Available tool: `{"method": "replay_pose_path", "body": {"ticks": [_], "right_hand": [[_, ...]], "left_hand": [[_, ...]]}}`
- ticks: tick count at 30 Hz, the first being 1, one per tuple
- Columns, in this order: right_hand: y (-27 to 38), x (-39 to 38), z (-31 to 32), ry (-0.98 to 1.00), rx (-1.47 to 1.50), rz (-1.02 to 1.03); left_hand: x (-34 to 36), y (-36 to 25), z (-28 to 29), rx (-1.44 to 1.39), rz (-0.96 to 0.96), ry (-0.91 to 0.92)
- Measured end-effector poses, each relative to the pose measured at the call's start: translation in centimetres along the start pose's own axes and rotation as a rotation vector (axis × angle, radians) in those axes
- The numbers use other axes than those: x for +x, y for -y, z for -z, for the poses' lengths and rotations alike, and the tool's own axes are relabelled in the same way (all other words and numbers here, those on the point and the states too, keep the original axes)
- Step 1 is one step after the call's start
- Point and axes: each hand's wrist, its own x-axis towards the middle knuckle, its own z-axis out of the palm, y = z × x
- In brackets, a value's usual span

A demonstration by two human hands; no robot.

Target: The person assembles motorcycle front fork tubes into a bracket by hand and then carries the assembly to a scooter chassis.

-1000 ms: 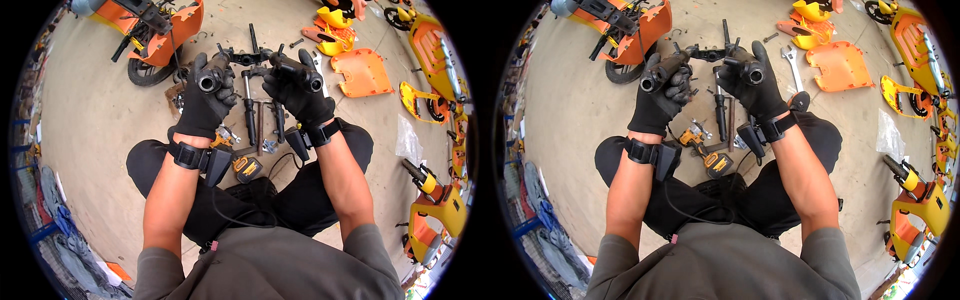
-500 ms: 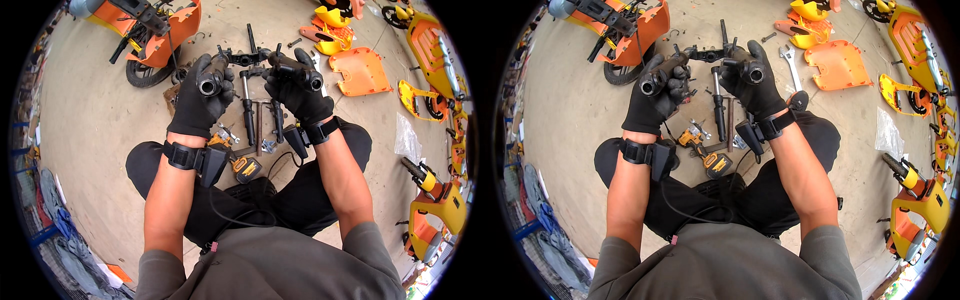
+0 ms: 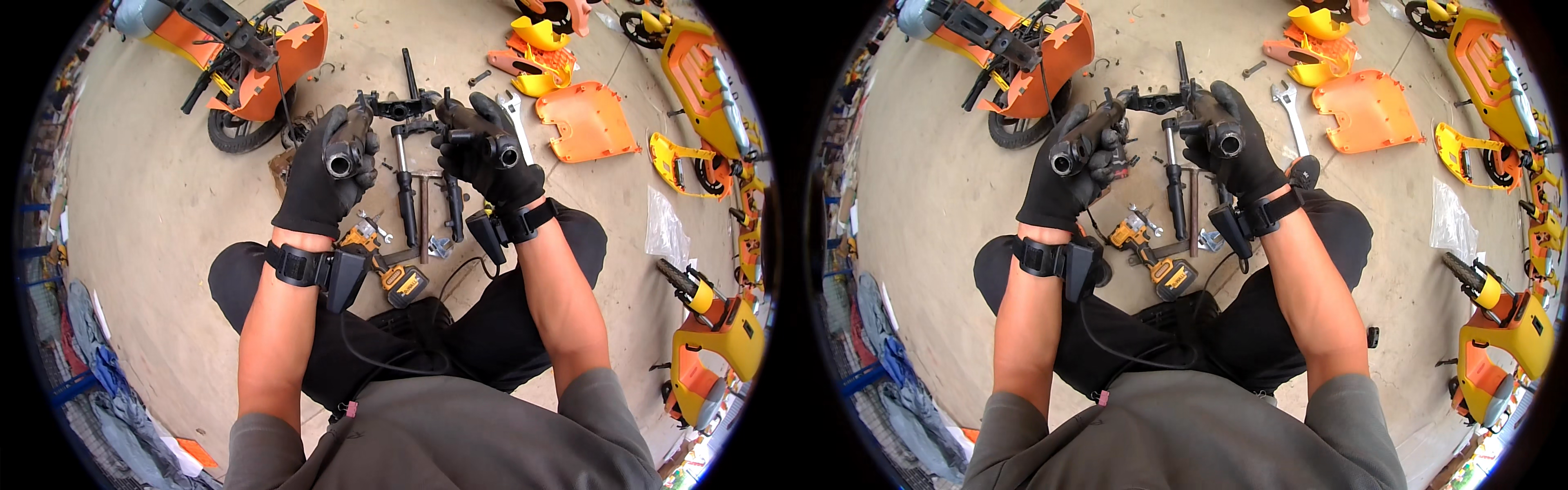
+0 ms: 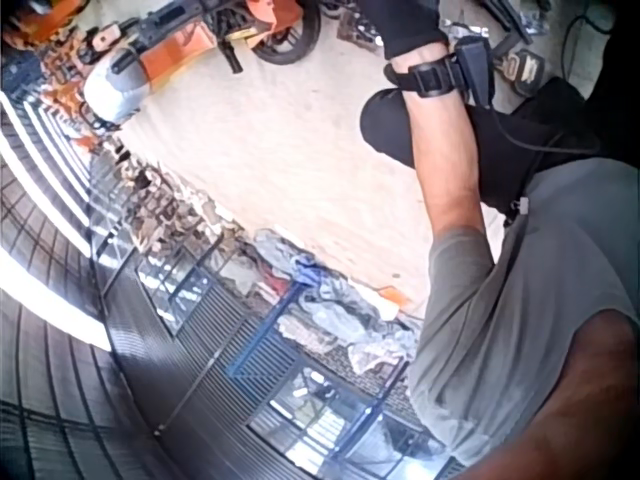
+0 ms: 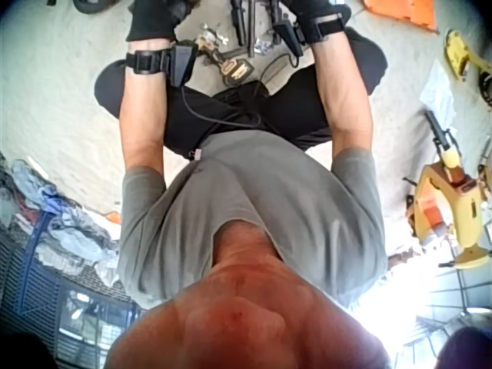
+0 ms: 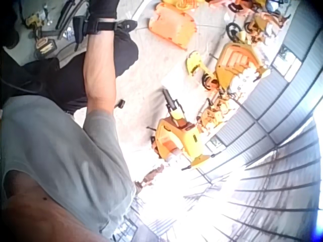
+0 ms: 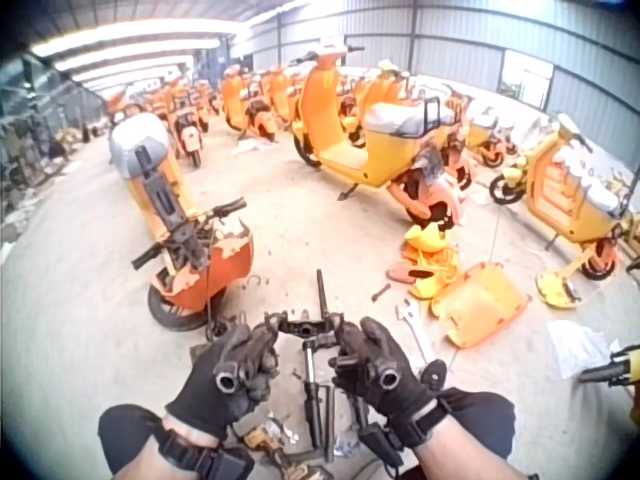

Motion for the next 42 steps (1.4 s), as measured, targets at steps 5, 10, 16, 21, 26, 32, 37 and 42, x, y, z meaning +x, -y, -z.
{"method": "replay_pose_path", "body": {"ticks": [5,10,16,21,26,32,37,42], "right_hand": [[-2.0,0.6,0.9,-0.082,-0.054,0.149],[-0.2,-1.1,-0.8,0.027,0.045,0.151],[3.2,-1.3,-4.4,-0.176,0.390,-0.165],[0.8,-0.6,-3.0,0.004,0.421,-0.124],[-0.5,-0.3,-3.7,0.040,0.478,-0.111],[-0.7,-0.2,-4.1,0.007,0.474,-0.084],[-1.1,0.1,-3.6,0.023,0.484,-0.067],[-1.0,0.0,-3.5,0.001,0.469,-0.097]], "left_hand": [[0.3,0.2,0.6,-0.005,-0.001,0.047],[-0.3,-0.6,0.3,0.027,0.039,0.015],[-0.7,-1.5,0.0,-0.115,0.183,0.115],[-0.9,-1.0,-0.2,0.028,0.041,-0.038],[-1.0,-1.8,2.1,0.048,0.022,-0.025],[-1.6,-1.0,1.5,0.115,-0.004,0.030],[-1.9,-0.3,0.7,0.002,0.031,0.060],[-1.7,-0.1,0.5,-0.083,0.060,0.071]]}}
